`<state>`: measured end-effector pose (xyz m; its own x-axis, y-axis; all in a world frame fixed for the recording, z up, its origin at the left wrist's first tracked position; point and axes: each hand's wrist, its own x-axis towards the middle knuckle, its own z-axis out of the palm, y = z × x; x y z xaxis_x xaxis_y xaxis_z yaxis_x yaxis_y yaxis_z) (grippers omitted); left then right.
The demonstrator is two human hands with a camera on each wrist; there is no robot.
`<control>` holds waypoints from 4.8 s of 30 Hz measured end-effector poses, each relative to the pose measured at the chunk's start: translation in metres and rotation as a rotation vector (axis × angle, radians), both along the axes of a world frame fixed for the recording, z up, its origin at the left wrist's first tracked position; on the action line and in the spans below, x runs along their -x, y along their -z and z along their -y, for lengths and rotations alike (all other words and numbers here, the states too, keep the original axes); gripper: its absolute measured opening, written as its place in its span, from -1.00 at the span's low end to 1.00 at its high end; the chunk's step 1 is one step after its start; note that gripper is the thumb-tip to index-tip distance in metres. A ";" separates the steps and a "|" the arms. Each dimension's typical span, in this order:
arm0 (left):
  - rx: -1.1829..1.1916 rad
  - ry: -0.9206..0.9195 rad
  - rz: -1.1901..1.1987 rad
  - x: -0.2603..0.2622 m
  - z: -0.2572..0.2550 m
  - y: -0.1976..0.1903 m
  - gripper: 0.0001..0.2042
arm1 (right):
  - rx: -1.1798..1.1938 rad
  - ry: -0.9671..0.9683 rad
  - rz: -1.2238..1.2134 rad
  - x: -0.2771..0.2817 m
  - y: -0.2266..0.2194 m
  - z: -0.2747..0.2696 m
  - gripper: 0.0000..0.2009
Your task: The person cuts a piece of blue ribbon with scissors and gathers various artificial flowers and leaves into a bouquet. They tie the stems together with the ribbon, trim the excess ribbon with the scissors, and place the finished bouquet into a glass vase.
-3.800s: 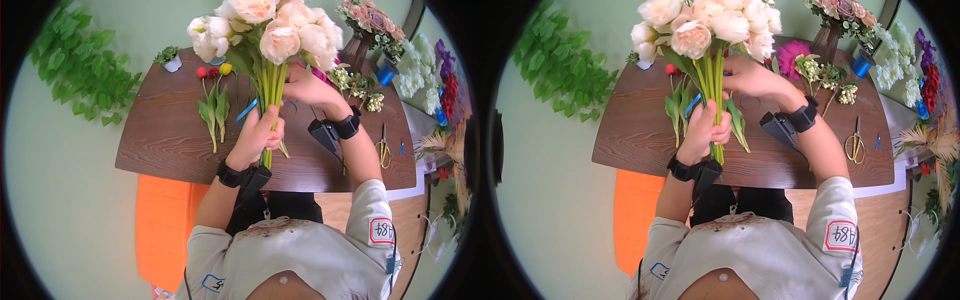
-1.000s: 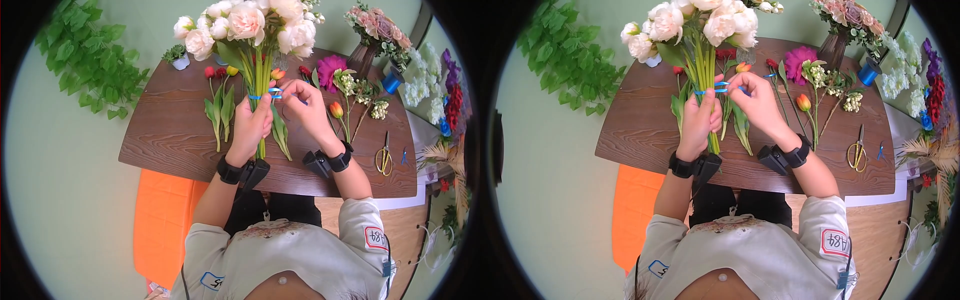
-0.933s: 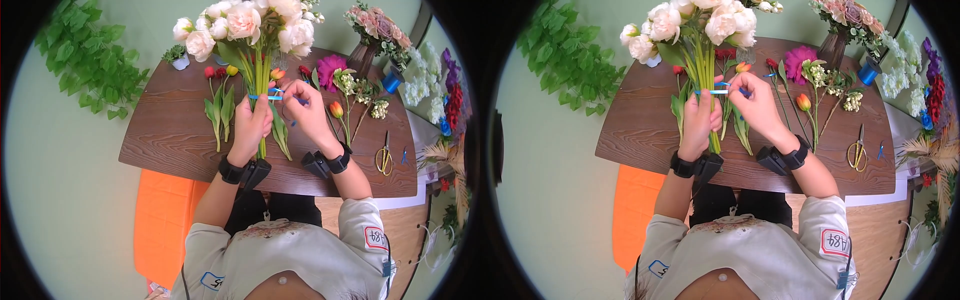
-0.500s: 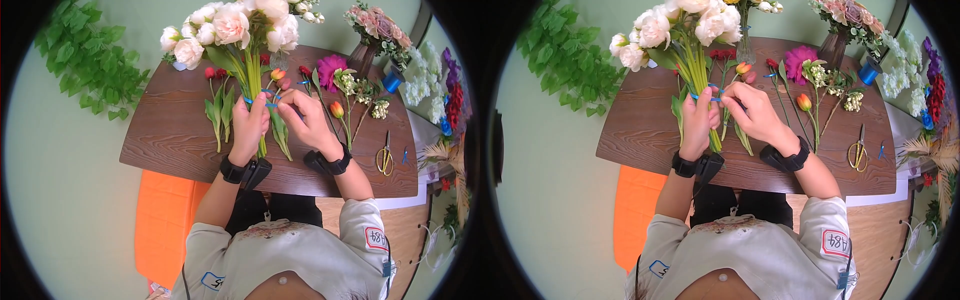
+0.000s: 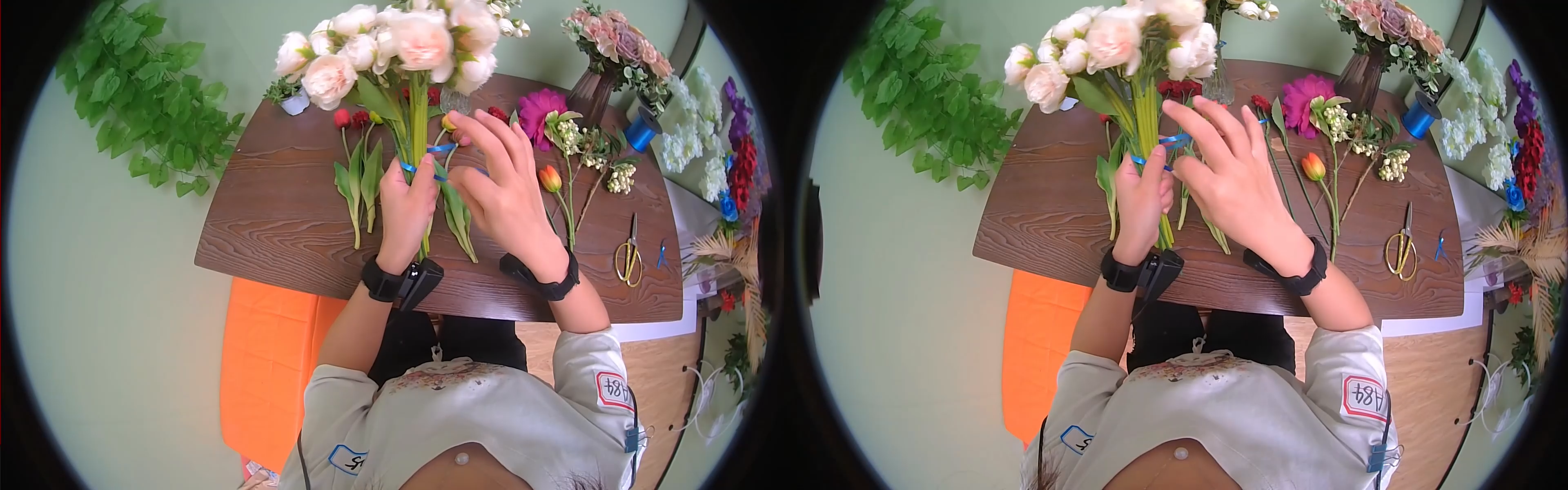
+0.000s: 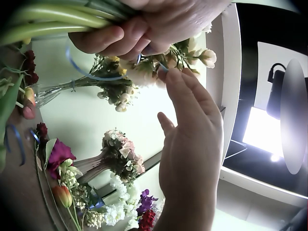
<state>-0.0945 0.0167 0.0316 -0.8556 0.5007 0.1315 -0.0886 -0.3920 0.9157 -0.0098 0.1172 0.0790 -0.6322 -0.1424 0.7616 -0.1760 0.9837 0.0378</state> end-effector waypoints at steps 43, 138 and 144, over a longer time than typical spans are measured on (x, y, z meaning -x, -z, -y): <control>0.247 -0.236 -0.468 0.003 -0.011 0.010 -0.89 | 0.859 -0.343 0.536 0.027 0.017 -0.030 -0.87; -0.099 0.172 -0.044 -0.014 0.002 -0.015 -0.81 | 0.512 -0.486 -0.026 0.022 0.043 -0.020 -0.83; -0.074 0.237 -0.041 -0.012 0.001 -0.012 -0.81 | 0.641 -0.518 0.094 0.017 0.038 -0.019 -0.88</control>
<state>-0.0827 0.0152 0.0434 -0.7085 0.6746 0.2073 -0.1495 -0.4305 0.8901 -0.0263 0.1362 0.0414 -0.6710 0.0106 0.7414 -0.5874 0.6026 -0.5402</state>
